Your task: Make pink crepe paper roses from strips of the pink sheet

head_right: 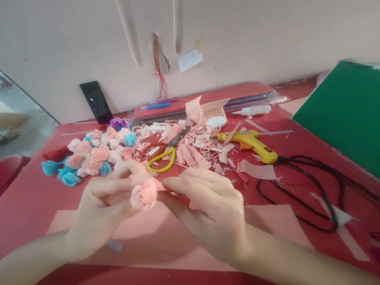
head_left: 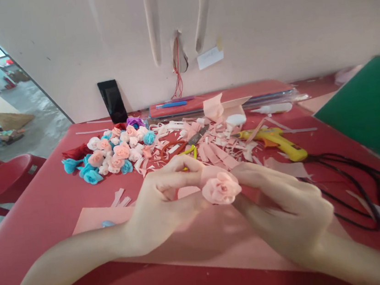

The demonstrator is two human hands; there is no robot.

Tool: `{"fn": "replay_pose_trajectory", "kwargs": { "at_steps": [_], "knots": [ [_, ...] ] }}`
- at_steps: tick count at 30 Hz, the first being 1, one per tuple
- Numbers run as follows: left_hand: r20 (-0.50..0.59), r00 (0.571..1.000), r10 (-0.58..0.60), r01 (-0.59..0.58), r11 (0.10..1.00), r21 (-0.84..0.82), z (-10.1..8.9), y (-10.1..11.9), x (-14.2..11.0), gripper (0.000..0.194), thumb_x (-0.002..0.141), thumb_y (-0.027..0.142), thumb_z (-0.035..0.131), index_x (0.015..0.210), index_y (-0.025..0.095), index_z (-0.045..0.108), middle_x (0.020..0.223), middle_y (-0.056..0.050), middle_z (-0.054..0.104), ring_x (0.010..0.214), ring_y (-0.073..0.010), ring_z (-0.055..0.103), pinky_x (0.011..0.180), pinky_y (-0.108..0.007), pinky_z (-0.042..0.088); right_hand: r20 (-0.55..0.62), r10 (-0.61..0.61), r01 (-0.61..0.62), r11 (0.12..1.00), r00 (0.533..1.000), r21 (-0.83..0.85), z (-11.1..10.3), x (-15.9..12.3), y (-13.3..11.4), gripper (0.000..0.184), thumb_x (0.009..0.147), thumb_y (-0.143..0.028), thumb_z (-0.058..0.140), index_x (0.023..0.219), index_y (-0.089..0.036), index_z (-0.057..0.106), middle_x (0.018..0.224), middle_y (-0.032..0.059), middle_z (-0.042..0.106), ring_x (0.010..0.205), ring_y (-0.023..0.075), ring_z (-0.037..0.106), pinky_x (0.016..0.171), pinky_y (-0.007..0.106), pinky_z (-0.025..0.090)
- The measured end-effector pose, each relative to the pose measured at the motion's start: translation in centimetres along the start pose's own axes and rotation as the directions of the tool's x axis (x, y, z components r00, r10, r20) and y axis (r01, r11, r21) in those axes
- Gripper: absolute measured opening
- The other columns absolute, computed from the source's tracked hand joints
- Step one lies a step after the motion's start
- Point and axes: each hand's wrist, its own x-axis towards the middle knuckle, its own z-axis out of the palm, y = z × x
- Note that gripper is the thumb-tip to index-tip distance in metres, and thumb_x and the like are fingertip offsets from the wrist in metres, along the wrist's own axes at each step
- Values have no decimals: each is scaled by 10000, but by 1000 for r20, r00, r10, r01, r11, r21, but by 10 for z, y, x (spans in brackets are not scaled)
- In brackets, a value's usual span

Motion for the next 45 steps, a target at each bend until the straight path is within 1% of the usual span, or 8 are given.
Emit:
{"fn": "replay_pose_trajectory", "kwargs": {
  "at_steps": [11, 19, 22, 26, 30, 36, 42, 45],
  "knots": [
    [11, 1000, 7, -7, 997, -74, 1, -6, 1, 206, 721, 85, 665, 757, 271, 744, 753, 9, 528, 698, -84, 502, 607, -193, 461, 19, 83, -84, 995, 996, 52, -1, -2, -6, 175, 825, -103, 547, 809, -278, 542, 624, -17, 656, 526, 165, 615, 481, 310, 497],
    [-8, 999, 43, -43, 999, -23, 4, -6, 1, 181, 730, 72, 634, 658, 215, 720, 758, -12, 577, 760, -118, 555, 670, -217, 495, 33, 127, -128, 991, 991, 34, -1, 0, -5, 138, 834, -140, 548, 777, -265, 538, 604, -24, 646, 490, 141, 588, 431, 276, 452],
    [-13, 1000, 26, -27, 997, -68, 3, -8, 0, 154, 730, 85, 634, 723, 212, 722, 787, -17, 577, 772, -121, 550, 638, -204, 488, 33, 96, -98, 994, 995, 44, -2, 0, -5, 115, 831, -152, 555, 762, -244, 548, 602, -22, 654, 493, 124, 591, 442, 246, 464],
    [79, 996, -28, 45, 973, -225, -2, -12, 2, 221, 797, 97, 522, 782, 193, 720, 835, -36, 600, 756, -122, 550, 620, -208, 467, 56, 191, -197, 974, 980, 110, -4, 2, -6, 129, 830, -171, 558, 716, -225, 582, 575, -23, 652, 473, 111, 588, 447, 219, 485],
    [130, 991, -42, 86, 932, -352, -5, -15, 7, 242, 795, 94, 514, 709, 191, 718, 672, -10, 601, 663, -111, 557, 660, -240, 473, 137, 287, -316, 898, 948, 307, -6, 5, -6, 136, 789, -177, 614, 658, -215, 618, 531, -47, 657, 418, 86, 586, 339, 148, 427],
    [111, 991, -78, 104, 961, -257, -6, -16, 10, 125, 756, 253, 660, 672, 191, 728, 692, -20, 617, 689, -129, 582, 674, -269, 493, 368, 421, -556, 687, 829, 468, -9, 10, -5, 197, 758, -306, 667, 600, -189, 657, 526, -14, 675, 476, 124, 639, 374, 158, 455],
    [76, 997, -35, 52, 971, -232, -5, -17, 10, 111, 711, 321, 711, 686, 216, 736, 755, -14, 622, 839, -148, 596, 816, -291, 487, 479, 417, -633, 574, 772, 520, -8, 13, -4, 226, 758, -333, 668, 583, -192, 650, 540, -23, 666, 487, 93, 607, 422, 148, 452],
    [82, 996, -36, 54, 972, -229, -5, -16, 10, 102, 711, 316, 713, 692, 218, 737, 722, 1, 603, 813, -139, 608, 837, -299, 485, 527, 404, -663, 510, 747, 548, -7, 13, -3, 209, 759, -319, 672, 597, -187, 655, 542, -26, 655, 482, 75, 583, 458, 139, 465]
  ]
}}
